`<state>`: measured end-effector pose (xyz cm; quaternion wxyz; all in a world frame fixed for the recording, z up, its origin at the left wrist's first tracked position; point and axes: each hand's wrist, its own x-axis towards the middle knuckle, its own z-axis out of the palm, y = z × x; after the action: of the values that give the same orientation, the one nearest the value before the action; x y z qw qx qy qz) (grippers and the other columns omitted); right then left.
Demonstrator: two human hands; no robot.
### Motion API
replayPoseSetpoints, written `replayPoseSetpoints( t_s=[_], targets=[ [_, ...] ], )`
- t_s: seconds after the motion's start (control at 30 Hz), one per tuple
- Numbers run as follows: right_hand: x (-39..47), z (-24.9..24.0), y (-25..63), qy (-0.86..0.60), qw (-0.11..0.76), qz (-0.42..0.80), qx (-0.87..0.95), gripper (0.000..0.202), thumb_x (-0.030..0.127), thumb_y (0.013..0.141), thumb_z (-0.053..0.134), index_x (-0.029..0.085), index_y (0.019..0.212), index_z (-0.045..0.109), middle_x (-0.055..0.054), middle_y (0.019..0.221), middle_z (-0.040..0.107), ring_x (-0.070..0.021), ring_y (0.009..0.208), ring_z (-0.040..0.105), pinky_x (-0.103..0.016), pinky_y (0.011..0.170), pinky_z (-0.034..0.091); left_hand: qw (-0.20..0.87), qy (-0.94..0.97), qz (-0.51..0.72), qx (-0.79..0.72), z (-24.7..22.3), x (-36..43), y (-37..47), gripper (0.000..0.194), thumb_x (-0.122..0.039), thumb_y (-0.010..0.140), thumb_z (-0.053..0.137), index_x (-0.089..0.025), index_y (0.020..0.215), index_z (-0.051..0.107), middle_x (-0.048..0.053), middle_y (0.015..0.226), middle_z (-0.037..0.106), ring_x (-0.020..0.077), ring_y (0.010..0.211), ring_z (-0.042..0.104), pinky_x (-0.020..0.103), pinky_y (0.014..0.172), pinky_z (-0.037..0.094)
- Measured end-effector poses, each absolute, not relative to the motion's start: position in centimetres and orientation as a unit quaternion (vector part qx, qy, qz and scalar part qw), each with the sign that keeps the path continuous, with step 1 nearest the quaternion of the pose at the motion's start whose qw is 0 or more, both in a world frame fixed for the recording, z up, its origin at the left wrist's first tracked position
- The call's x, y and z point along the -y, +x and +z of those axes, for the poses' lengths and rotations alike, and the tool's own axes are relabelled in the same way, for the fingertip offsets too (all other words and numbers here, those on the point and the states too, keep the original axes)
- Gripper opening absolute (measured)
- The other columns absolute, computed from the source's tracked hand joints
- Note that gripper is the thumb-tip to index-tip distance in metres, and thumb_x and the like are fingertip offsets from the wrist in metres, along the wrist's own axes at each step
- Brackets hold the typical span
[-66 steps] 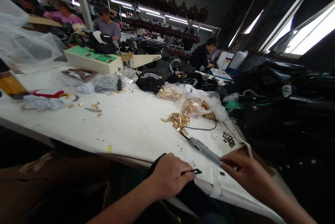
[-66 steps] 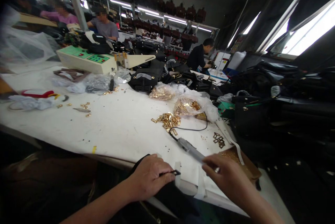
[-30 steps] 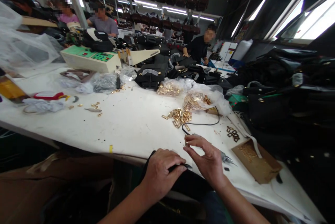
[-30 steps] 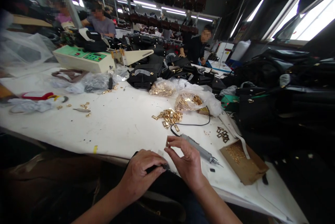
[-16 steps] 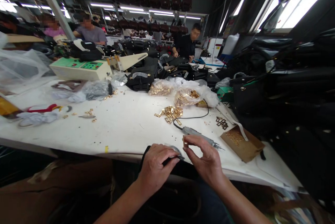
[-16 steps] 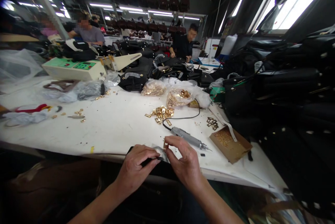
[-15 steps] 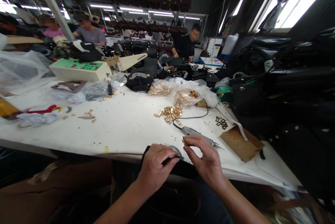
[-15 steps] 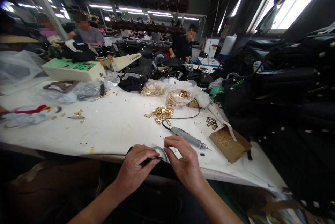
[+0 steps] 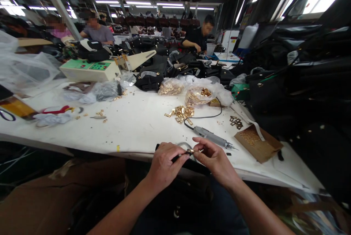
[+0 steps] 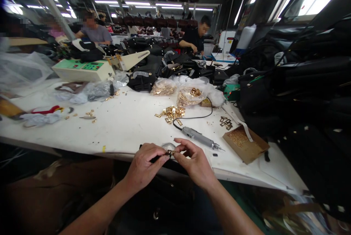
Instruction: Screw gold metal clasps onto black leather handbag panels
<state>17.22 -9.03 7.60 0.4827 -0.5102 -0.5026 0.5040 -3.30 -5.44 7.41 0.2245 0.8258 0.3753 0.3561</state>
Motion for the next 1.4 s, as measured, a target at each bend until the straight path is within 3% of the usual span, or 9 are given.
replayPoseSetpoints(
  t_s=[0.07,0.17,0.47,0.93,1.17,1.27,1.4],
  targets=[
    [9.1,7.7,17.4,-0.506,0.433,0.502,0.552,0.031,0.039,0.088,0.072,0.024,0.115,0.073,-0.002,0.096,0.070,-0.0182,0.086,0.062,-0.030,0.080,0.048,0.233,0.823,0.345,-0.387,7.4,5.2,-3.5,0.015,-0.027,0.096,0.063,-0.022,0.084,0.070,0.000,0.080,0.073,0.0168,0.078,0.063,0.034,0.080,0.040],
    [8.8,8.1,17.4,-0.510,0.387,0.483,0.597,0.017,0.035,0.089,0.069,0.022,0.097,0.076,-0.001,0.089,0.070,-0.0184,0.086,0.062,-0.030,0.081,0.046,0.244,0.816,0.328,-0.409,7.5,4.9,-3.6,0.019,-0.030,0.097,0.062,-0.022,0.082,0.071,-0.001,0.075,0.071,0.0159,0.074,0.062,0.033,0.079,0.040],
    [7.3,7.2,15.8,-0.517,0.472,0.529,0.479,0.028,0.041,0.076,0.081,0.019,0.086,0.065,0.000,0.077,0.067,-0.0153,0.069,0.059,-0.027,0.064,0.045,0.280,0.782,0.320,-0.455,7.7,3.8,-3.4,0.019,-0.036,0.095,0.064,-0.025,0.085,0.077,-0.001,0.078,0.074,0.0168,0.076,0.065,0.031,0.078,0.045],
    [6.3,8.0,15.9,-0.512,0.423,0.532,0.525,0.025,0.044,0.085,0.074,0.019,0.088,0.072,0.001,0.079,0.066,-0.0143,0.072,0.056,-0.026,0.068,0.044,0.329,0.746,0.354,-0.459,6.9,3.3,-3.4,0.012,-0.030,0.091,0.068,-0.028,0.097,0.079,-0.002,0.088,0.078,0.0166,0.081,0.069,0.031,0.083,0.047],
    [6.5,8.6,15.5,-0.547,0.411,0.448,0.575,0.021,0.040,0.088,0.069,0.020,0.091,0.076,0.000,0.078,0.070,-0.0164,0.072,0.061,-0.026,0.066,0.046,0.320,0.732,0.360,-0.482,6.7,3.4,-3.4,0.012,-0.024,0.087,0.073,-0.027,0.096,0.079,-0.002,0.086,0.077,0.0179,0.082,0.069,0.031,0.083,0.050],
    [6.5,8.2,15.4,-0.546,0.436,0.443,0.562,0.026,0.039,0.087,0.071,0.021,0.105,0.076,-0.001,0.085,0.074,-0.0190,0.077,0.066,-0.029,0.070,0.050,0.318,0.738,0.357,-0.477,6.6,3.4,-3.4,0.011,-0.026,0.088,0.072,-0.027,0.096,0.079,-0.002,0.086,0.077,0.0179,0.082,0.069,0.031,0.082,0.050],
    [6.4,8.3,15.4,-0.534,0.436,0.413,0.595,0.020,0.035,0.091,0.065,0.023,0.098,0.079,-0.003,0.093,0.076,-0.0212,0.085,0.069,-0.031,0.078,0.052,0.326,0.742,0.358,-0.463,6.9,3.4,-3.3,0.011,-0.026,0.089,0.070,-0.028,0.096,0.078,-0.002,0.091,0.078,0.0175,0.084,0.070,0.031,0.085,0.050]
  ],
)
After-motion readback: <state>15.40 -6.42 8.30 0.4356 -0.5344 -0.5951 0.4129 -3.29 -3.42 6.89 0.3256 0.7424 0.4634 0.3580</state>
